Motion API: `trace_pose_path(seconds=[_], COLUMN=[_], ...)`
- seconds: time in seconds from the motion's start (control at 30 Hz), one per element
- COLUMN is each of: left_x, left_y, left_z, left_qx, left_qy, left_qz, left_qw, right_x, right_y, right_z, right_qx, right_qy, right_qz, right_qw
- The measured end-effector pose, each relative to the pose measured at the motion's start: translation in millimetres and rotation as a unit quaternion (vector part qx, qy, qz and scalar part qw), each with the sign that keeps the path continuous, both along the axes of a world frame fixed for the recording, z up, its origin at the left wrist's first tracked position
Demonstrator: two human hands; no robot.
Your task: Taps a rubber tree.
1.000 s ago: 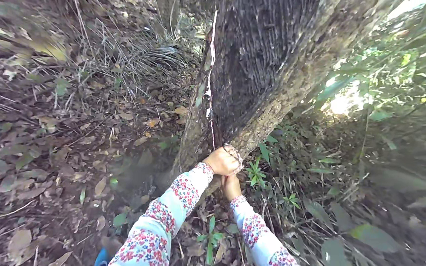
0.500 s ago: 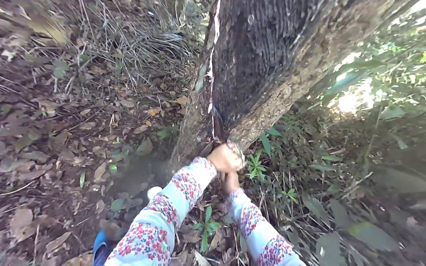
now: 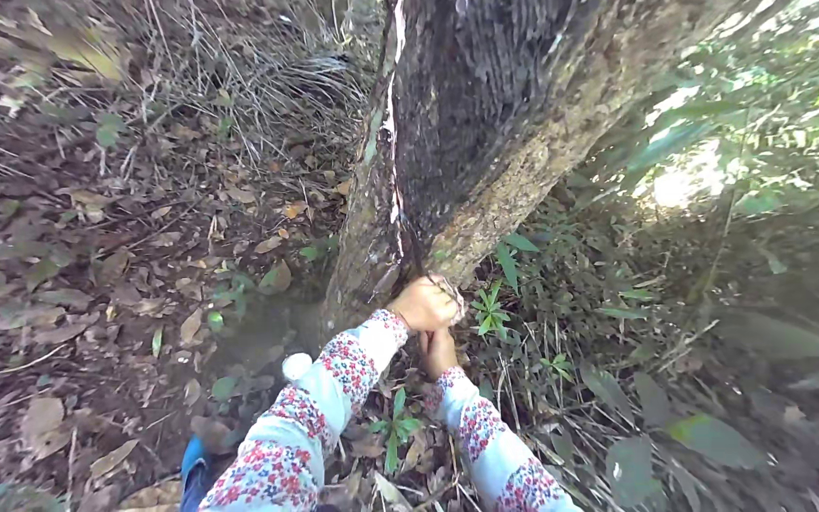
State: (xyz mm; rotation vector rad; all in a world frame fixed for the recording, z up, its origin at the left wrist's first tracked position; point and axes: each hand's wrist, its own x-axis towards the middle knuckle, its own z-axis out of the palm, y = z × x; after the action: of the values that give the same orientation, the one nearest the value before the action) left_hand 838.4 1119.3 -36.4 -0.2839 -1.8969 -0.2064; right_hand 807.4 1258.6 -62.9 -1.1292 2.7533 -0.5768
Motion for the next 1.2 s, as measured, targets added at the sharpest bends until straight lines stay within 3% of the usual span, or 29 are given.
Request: trace_pose_path(seconds=[0.13, 0.3, 0.4, 0.5, 0.6, 0.67, 0.73, 0.77, 0.8, 0.87, 0.9, 0.93, 0.97, 1.0, 1.07, 1.13, 1.2], left_x=[-5.7, 3.9, 5.4, 10.3, 31.9, 35.4, 42.8, 40.7, 41.2, 41.0, 41.6, 34.4, 30.4, 33.2, 55.3, 80.2, 94.3], left_y=[17.1, 9.3, 29.3, 35.5, 23.1, 34.0, 53.3, 59.5, 63.3, 63.3, 62.8, 62.8, 61.4, 60.6, 56.3, 37.2, 6.8], left_z=[-27.5, 3.8, -10.8, -13.2, 29.7, 31.1, 26.6, 18.0, 11.6, 7.8, 8.3, 2.3, 5.9, 14.9, 29.7, 27.3, 18.9], left_qx=[-0.005, 0.027, 0.061, 0.047, 0.076, 0.097, 0.120, 0.117, 0.116, 0.093, 0.084, 0.069, 0.066, 0.078, 0.168, 0.294, 0.379], left_qy=[0.012, -0.017, -0.053, -0.037, -0.219, -0.298, -0.498, -0.526, -0.516, -0.397, -0.315, -0.160, -0.047, 0.022, 0.062, 0.046, -0.048], left_qz=[-0.002, -0.002, -0.002, -0.018, -0.044, -0.049, -0.085, -0.084, -0.079, -0.065, -0.063, -0.060, -0.074, -0.087, -0.088, -0.029, 0.083], left_qw=[1.000, 0.999, 0.997, 0.998, 0.972, 0.948, 0.855, 0.838, 0.845, 0.911, 0.943, 0.983, 0.994, 0.993, 0.980, 0.954, 0.921], right_x=[-2.6, 10.0, 7.6, 19.6, 22.9, 20.2, 22.0, 25.3, 29.1, 30.8, 31.2, 30.3, 29.1, 29.2, 33.0, 39.9, 48.3], right_y=[16.0, 11.5, 32.6, 43.6, 26.7, 34.4, 58.3, 69.2, 78.0, 82.9, 82.9, 83.1, 83.9, 87.5, 104.1, 126.1, 143.6], right_z=[-18.0, -0.1, -7.3, -13.0, 0.8, 1.7, -11.3, -17.5, -23.6, -23.2, -17.8, -12.8, -9.0, -5.9, -1.6, -1.0, -5.5], right_qx=[0.027, -0.051, -0.005, -0.028, -0.041, 0.033, 0.092, 0.095, 0.075, 0.012, -0.012, -0.036, -0.060, -0.078, -0.093, -0.106, -0.133], right_qy=[-0.033, 0.021, 0.001, 0.009, 0.010, -0.031, -0.068, -0.064, -0.045, -0.014, -0.008, 0.000, 0.011, 0.018, 0.008, -0.003, 0.006], right_qz=[-0.003, 0.003, -0.008, 0.000, -0.009, -0.039, -0.055, -0.054, -0.045, -0.023, -0.014, -0.006, -0.001, -0.001, -0.017, -0.033, -0.034], right_qw=[0.999, 0.998, 1.000, 1.000, 0.999, 0.998, 0.992, 0.992, 0.995, 1.000, 1.000, 0.999, 0.998, 0.997, 0.996, 0.994, 0.991])
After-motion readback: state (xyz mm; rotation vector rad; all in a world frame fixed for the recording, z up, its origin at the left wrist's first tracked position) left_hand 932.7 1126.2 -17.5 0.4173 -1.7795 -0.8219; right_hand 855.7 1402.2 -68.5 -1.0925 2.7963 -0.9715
